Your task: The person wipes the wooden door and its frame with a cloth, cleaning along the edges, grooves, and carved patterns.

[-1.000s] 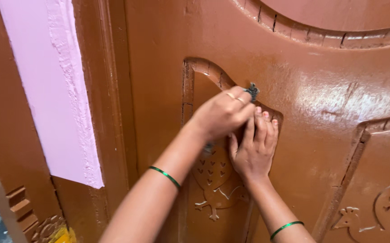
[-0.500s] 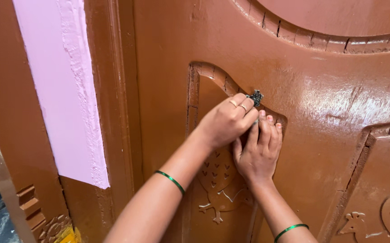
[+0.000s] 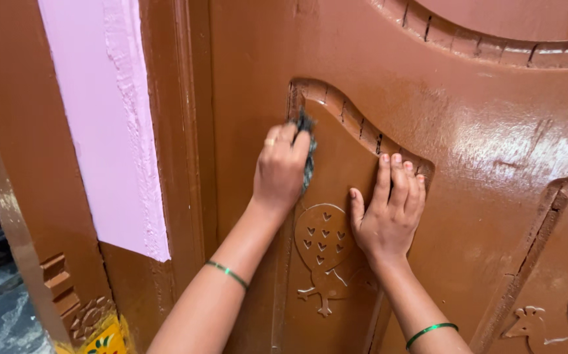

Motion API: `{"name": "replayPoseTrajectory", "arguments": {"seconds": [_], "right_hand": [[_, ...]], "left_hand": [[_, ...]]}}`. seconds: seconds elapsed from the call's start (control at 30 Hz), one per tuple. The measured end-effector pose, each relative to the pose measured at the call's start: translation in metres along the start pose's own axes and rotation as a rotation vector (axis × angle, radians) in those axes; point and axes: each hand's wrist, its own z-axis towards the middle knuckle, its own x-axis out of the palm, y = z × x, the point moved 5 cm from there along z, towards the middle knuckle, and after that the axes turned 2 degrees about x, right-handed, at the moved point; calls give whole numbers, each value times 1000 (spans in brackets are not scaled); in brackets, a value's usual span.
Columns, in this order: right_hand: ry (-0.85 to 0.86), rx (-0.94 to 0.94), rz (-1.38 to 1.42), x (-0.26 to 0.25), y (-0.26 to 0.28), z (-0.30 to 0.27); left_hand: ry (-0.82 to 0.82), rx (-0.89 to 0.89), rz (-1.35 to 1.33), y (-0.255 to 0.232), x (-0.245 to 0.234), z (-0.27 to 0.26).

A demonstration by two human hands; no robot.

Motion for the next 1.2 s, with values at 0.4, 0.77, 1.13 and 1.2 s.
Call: {"name": "replayPoseTrajectory", "arguments": {"seconds": [0.4,0.77,1.13,1.2], "right_hand": [[15,0,-6,2,-1,-1],[-3,-5,-13,0,0,-2],[-19,-5,18,0,0,-2],[-17,6,34,5,-1,-3]], "left_hand": [[-47,-139,-28,5,18,19],[244,-38,-97,-32,-15,-125],[-143,-231,-69,7,21,37],[-119,-87,-25,-14,22,41]]}}
